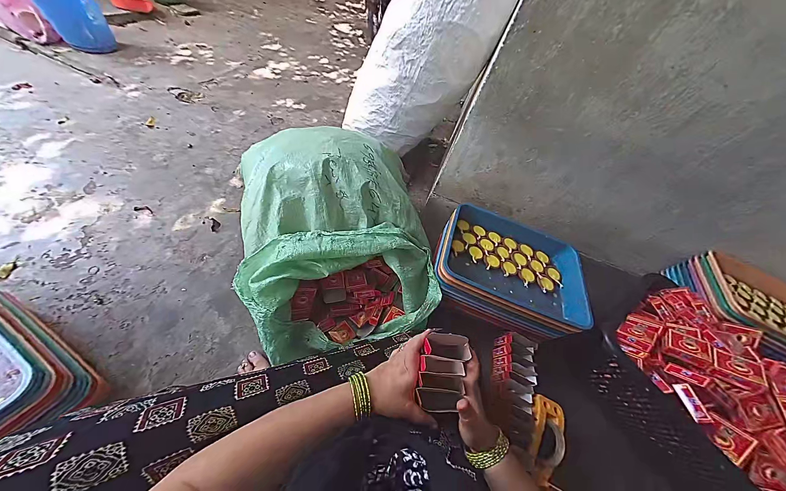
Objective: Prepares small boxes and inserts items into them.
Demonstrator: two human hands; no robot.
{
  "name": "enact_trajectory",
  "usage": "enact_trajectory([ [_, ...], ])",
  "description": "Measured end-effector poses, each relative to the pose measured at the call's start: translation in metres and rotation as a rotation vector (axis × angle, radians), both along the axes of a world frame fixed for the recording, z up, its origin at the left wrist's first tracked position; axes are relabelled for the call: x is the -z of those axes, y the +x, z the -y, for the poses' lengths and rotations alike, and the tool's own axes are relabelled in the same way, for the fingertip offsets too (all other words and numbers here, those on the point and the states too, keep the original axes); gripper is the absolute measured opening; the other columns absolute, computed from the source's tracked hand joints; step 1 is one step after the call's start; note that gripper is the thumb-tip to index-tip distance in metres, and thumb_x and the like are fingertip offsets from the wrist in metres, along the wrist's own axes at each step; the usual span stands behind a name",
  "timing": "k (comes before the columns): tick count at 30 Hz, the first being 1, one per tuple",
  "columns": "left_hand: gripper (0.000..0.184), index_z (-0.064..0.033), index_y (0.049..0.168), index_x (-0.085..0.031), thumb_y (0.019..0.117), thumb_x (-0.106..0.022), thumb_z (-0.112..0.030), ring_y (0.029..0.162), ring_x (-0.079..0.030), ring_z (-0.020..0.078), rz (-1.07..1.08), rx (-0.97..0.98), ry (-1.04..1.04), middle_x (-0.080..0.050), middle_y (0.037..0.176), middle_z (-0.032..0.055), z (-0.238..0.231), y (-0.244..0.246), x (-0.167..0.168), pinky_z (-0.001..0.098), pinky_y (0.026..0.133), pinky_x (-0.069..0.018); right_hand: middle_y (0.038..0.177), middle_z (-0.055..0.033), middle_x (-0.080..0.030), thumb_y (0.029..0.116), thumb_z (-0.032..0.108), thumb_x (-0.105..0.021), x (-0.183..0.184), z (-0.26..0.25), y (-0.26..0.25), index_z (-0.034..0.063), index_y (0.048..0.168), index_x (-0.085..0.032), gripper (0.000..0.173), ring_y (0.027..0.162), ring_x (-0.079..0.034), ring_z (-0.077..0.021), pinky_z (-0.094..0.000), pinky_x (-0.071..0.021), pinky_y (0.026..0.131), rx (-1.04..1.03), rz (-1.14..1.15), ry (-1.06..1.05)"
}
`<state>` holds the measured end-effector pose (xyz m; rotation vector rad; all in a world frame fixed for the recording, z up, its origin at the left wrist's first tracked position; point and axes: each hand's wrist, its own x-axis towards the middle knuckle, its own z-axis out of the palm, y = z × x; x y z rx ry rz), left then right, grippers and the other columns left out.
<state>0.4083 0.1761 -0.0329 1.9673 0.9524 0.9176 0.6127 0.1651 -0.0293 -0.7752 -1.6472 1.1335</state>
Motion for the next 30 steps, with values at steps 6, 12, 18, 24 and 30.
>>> enact_trajectory([
  [6, 0.138, 0.0047, 0.156, -0.016, 0.0562, -0.098, -0.044, 0.142, -0.046, 0.0256, 0.193, -0.066, 0.045, -0.045, 0.151, 0.0239, -0.015, -0.009, 0.005, 0.0415, 0.121, -0.0375, 0.16, -0.0186, -0.042, 0.0896, 0.088, -0.026, -0.032, -0.043, 0.032, -0.0071, 0.153, -0.037, 0.115, 0.151, -0.036, -0.0246, -0.0455, -0.0309, 0.125, -0.138, 0.234, 0.034],
  [12, 0.137, 0.0021, 0.158, -0.012, 0.0585, -0.097, -0.041, 0.14, -0.048, 0.0207, 0.213, -0.036, 0.026, -0.045, 0.152, 0.0209, -0.021, -0.011, 0.016, 0.0379, 0.119, -0.0411, 0.113, -0.0145, -0.071, 0.0974, 0.027, -0.068, -0.045, -0.197, 0.053, 0.0044, 0.111, -0.074, 0.027, 0.108, -0.067, -0.0236, -0.0427, -0.0532, 0.098, 0.599, 0.63, -0.054],
  [18, 0.142, 0.0017, 0.159, -0.007, 0.0573, -0.098, -0.04, 0.141, -0.048, 0.0192, 0.221, -0.078, 0.032, -0.045, 0.152, 0.0191, -0.024, -0.014, 0.02, 0.0375, 0.12, -0.041, 0.124, -0.0242, -0.068, 0.103, 0.038, -0.057, -0.056, -0.313, 0.04, -0.0011, 0.117, -0.072, 0.044, 0.121, -0.063, -0.0383, -0.059, -0.0455, 0.105, 0.58, 1.119, -0.423],
  [24, 0.15, 0.0031, 0.159, -0.005, 0.054, -0.099, -0.048, 0.144, -0.043, 0.0212, 0.181, -0.102, 0.007, -0.039, 0.156, 0.0223, -0.026, -0.016, 0.022, 0.0365, 0.122, -0.0375, 0.095, -0.0082, -0.072, 0.091, 0.031, -0.075, -0.022, -0.358, 0.023, 0.0005, 0.114, -0.069, 0.039, 0.075, -0.069, -0.0141, -0.0327, -0.0575, 0.075, 0.781, 0.669, -0.706],
  [30, 0.148, 0.0031, 0.159, -0.004, 0.0563, -0.097, -0.049, 0.146, -0.041, 0.0228, 0.154, -0.095, 0.041, -0.038, 0.157, 0.0238, -0.026, -0.018, 0.024, 0.0374, 0.123, -0.0352, 0.102, -0.0126, -0.072, 0.0885, 0.029, -0.08, -0.018, -0.358, 0.023, -0.0008, 0.119, -0.066, 0.045, 0.076, -0.072, -0.0168, -0.0332, -0.0605, 0.074, 0.809, 0.623, -0.721],
])
